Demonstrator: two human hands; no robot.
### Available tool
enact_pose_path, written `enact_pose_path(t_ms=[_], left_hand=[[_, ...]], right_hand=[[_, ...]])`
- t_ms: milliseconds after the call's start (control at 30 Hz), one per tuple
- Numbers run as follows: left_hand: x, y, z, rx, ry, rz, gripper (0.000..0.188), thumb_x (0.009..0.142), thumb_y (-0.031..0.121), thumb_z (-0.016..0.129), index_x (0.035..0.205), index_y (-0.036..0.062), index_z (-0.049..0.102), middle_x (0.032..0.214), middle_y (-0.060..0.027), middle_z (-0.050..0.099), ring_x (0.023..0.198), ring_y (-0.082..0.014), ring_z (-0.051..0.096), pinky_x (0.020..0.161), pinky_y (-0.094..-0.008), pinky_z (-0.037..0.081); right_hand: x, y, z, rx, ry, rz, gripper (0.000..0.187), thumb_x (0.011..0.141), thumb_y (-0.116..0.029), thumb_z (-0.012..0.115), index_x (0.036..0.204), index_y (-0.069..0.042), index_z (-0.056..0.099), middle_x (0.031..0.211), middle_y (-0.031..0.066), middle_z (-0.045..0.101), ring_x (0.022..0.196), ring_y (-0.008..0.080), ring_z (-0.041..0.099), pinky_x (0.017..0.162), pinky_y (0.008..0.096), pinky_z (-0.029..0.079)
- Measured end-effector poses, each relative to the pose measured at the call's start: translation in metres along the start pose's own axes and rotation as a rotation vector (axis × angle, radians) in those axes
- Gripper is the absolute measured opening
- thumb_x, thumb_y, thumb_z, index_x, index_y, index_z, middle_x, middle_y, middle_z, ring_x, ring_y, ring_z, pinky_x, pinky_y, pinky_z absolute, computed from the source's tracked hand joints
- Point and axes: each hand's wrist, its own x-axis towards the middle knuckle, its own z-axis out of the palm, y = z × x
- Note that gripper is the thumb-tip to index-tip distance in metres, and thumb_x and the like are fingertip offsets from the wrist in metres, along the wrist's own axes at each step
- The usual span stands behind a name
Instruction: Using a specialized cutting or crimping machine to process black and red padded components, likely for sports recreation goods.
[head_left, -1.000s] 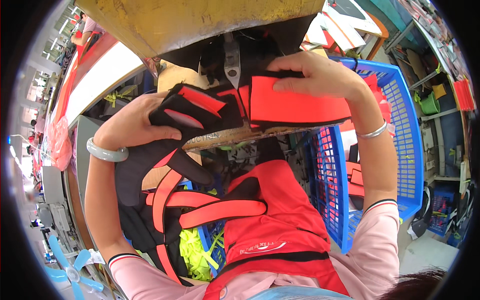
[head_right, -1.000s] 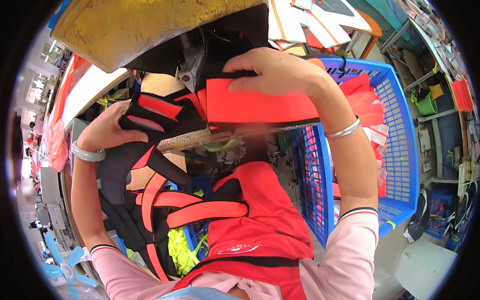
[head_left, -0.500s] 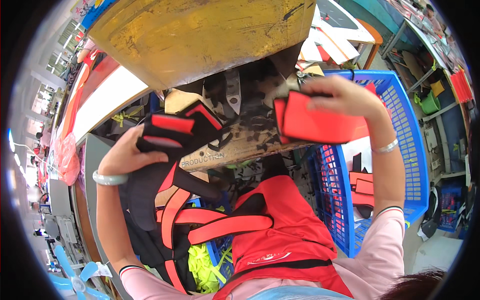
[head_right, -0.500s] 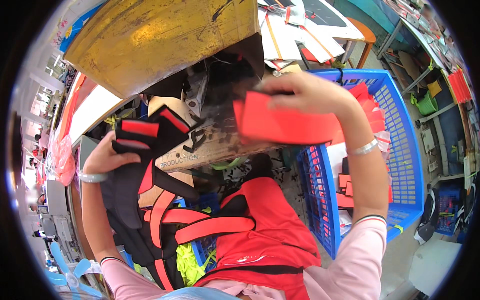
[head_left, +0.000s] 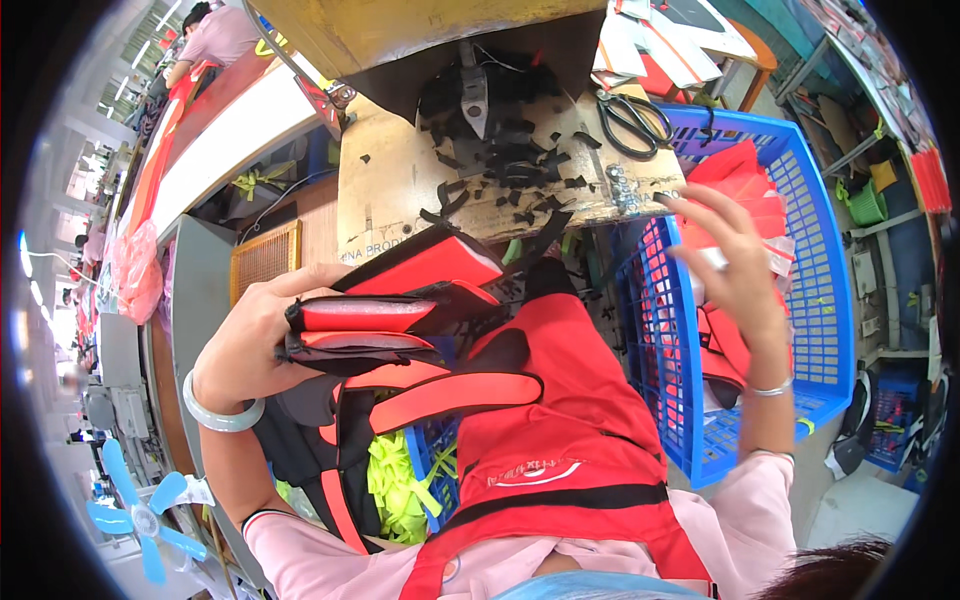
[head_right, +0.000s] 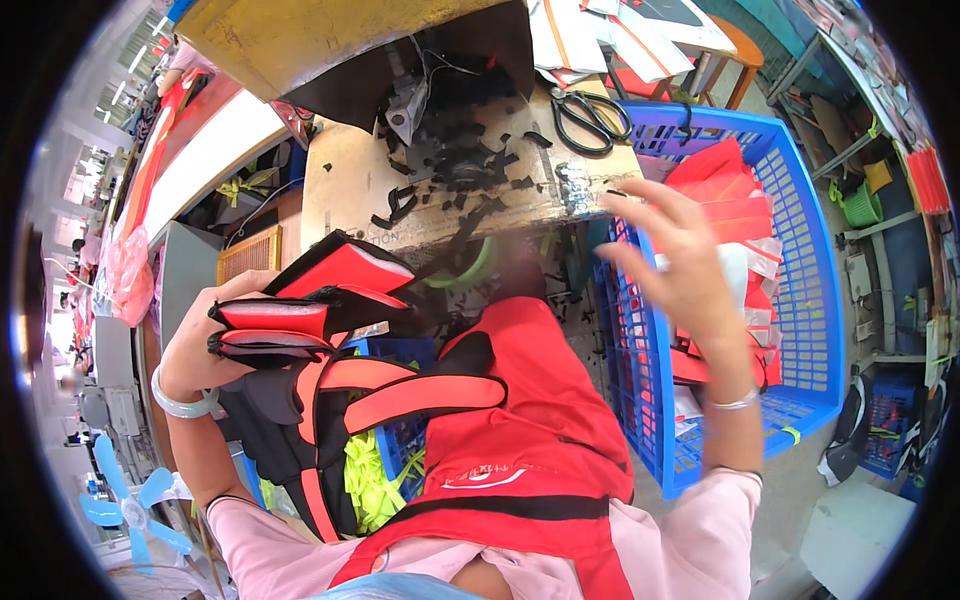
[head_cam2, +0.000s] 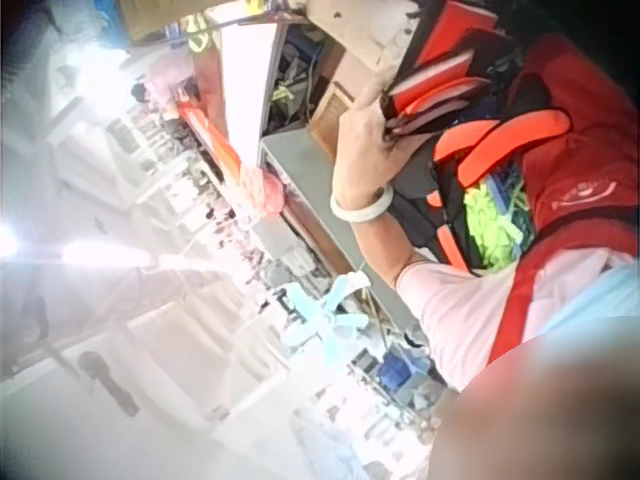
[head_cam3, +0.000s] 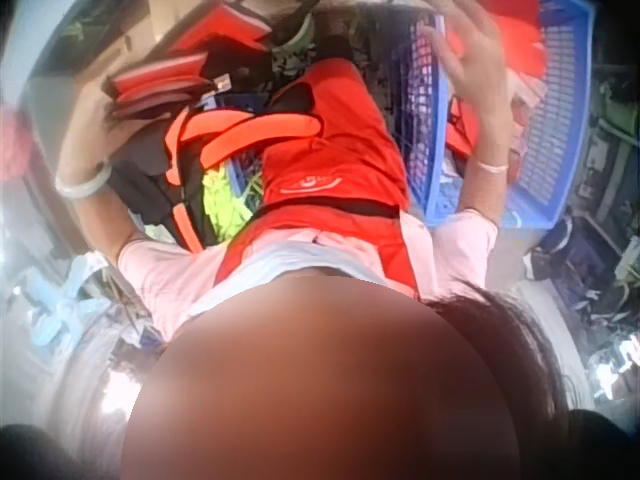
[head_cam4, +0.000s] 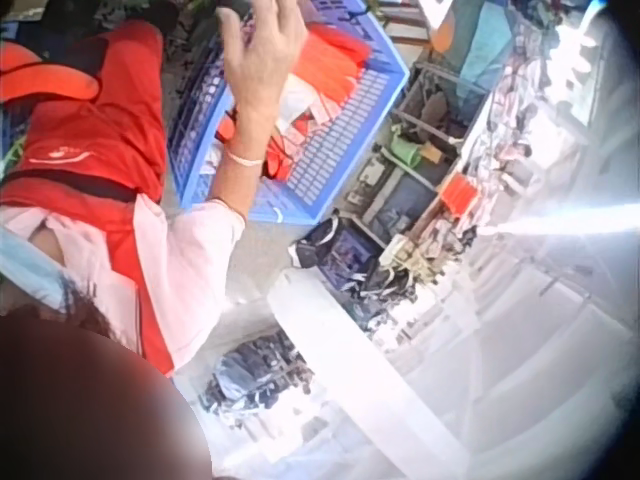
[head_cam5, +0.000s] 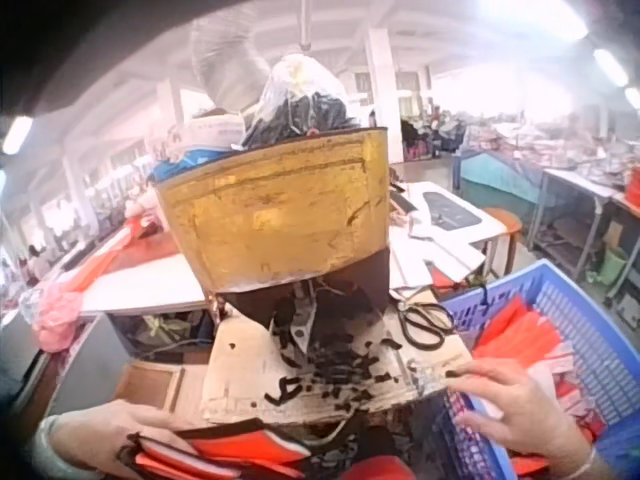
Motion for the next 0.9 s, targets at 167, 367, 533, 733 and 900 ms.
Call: enact_pose_path(t_ms=[167,367,533,733,900], left_hand=[[-0.024,0.037,-0.007,0.127,0.049,-0.035,0.048,0.062,0.011,0.078,0.109,0.0052,0.067,0.119,-0.0173,0.063,0.099,-0.0409,0.063,0.085,-0.0417,0.052],[-0.045,0.072,-0.012,0.36,0.07,-0.095,0.042,0.064,0.012,0.075,0.105,0.0056,0.066,0.123,-0.0146,0.062,0.091,-0.0355,0.061,0.08,-0.0401,0.049],[-0.024,0.061,0.003,0.564,0.114,-0.025,0.04,0.065,0.009,0.072,0.104,0.0033,0.063,0.126,-0.0107,0.059,0.096,-0.0313,0.06,0.08,-0.0384,0.046],[0.016,0.009,0.021,0.638,0.229,0.104,0.033,0.069,0.011,0.07,0.1,0.0031,0.062,0.128,-0.0086,0.059,0.102,-0.0286,0.06,0.085,-0.0389,0.045],[0.039,-0.025,0.016,0.657,0.263,0.139,0.033,0.071,0.007,0.068,0.103,0.0027,0.063,0.128,-0.0083,0.059,0.105,-0.0261,0.06,0.085,-0.0373,0.045]], right_hand=[[0.044,-0.087,0.046,0.161,0.025,-0.391,0.032,0.079,-0.019,0.077,0.109,-0.014,0.068,0.099,0.0054,0.064,0.104,0.0256,0.06,0.106,0.0491,0.037],[0.05,-0.097,0.063,0.351,0.086,-0.456,0.017,0.08,-0.015,0.075,0.096,-0.013,0.069,0.08,0.0031,0.063,0.083,0.0238,0.061,0.102,0.048,0.039],[0.061,-0.08,0.068,0.296,0.214,-0.353,0.01,0.081,-0.013,0.074,0.09,-0.011,0.071,0.083,0.0045,0.064,0.084,0.0236,0.061,0.096,0.0421,0.04],[0.083,-0.058,0.087,0.157,0.325,-0.313,0.009,0.082,-0.015,0.072,0.089,-0.01,0.072,0.082,0.0049,0.063,0.083,0.0251,0.059,0.09,0.0391,0.04],[0.107,-0.044,0.102,0.117,0.356,-0.287,0.01,0.082,-0.017,0.072,0.089,-0.01,0.072,0.081,0.0051,0.062,0.082,0.0264,0.058,0.086,0.0384,0.041]])
